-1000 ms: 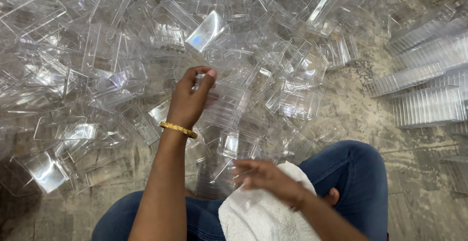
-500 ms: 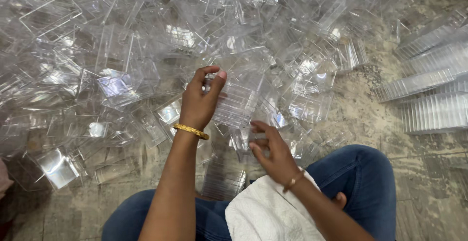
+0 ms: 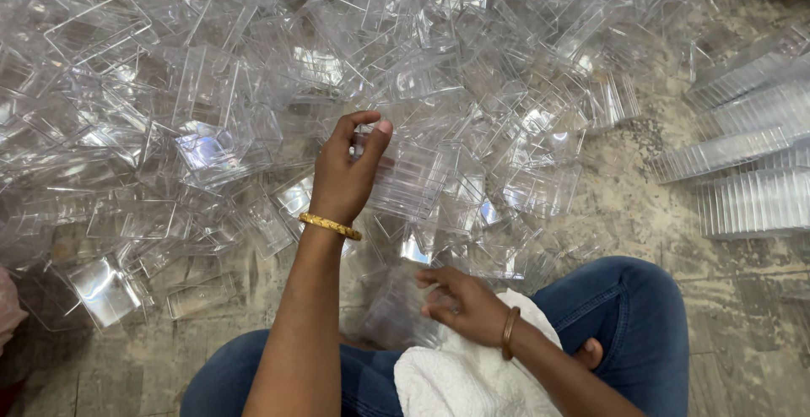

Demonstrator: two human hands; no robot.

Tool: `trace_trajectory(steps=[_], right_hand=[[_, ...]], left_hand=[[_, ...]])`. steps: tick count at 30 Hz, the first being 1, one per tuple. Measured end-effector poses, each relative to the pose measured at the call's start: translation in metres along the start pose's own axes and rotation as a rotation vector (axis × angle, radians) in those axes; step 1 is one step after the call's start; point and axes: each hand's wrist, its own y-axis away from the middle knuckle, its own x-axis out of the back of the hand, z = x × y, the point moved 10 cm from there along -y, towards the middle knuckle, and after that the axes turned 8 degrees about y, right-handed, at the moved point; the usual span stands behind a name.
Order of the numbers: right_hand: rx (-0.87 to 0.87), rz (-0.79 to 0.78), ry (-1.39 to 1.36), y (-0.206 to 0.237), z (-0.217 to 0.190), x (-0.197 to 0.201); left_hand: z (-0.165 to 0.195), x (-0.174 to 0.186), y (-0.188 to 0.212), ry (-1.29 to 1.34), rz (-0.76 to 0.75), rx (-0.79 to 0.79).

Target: The person sits on the floor and repeatedly picks up small clear plastic containers from a large pile, aligns them, and stacks them into a neat pile. The person handles the containers by hand, occasionally adjusting the stack to keep it aligned.

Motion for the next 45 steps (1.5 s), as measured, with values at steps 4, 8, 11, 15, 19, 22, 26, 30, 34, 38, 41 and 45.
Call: trace_trajectory(steps=[4, 8, 11, 15, 19, 22, 26, 30, 34, 38, 41, 45], right_hand=[[0.131, 0.070, 0.138, 0.005, -0.024, -0.008], [0.348, 0.229, 0.205, 0.024, -0.075, -0.033], [0.423, 0.203, 0.284, 0.032, -0.097, -0.042], [0.403, 0.070, 0.200, 0.016, -0.095, -0.026], [0.002, 0.279, 0.057, -0.029, -0.062, 0.005], [-0.095, 0.238, 0.123, -0.056, -0.072, -0.007], [-0.201, 0.181, -0.104, -0.056, -0.075, 0.000], [-0.155, 0.057, -0.132, -0.020, -0.066, 0.070], [-0.328, 0.454, -0.150, 0.019, -0.015, 0.181], [-0.024, 0.751, -0.218, 0.033, -0.025, 0.230], [0.001, 0.863, -0.117, 0.043, -0.032, 0.236], [0.041, 0.887, -0.380, 0.046, -0.032, 0.227]], left_hand=[[0.001, -0.002, 0.002, 0.001, -0.004, 0.013], [0.000, -0.003, 0.003, -0.033, -0.002, 0.018], [0.000, -0.009, 0.004, 0.013, -0.030, 0.009], [-0.006, -0.018, 0.004, -0.083, -0.080, 0.049], [-0.001, -0.022, 0.002, -0.108, -0.082, -0.032], [-0.003, -0.021, -0.004, -0.087, -0.078, -0.049], [0.003, -0.008, -0.012, -0.041, -0.054, -0.152], [0.002, 0.017, -0.022, 0.097, 0.007, -0.120], [-0.020, 0.007, -0.022, 0.037, -0.070, 0.104], [-0.015, -0.026, -0.014, -0.017, -0.256, 0.047], [-0.016, -0.025, -0.011, -0.110, -0.306, 0.092], [-0.024, -0.044, 0.001, -0.225, -0.434, 0.200]])
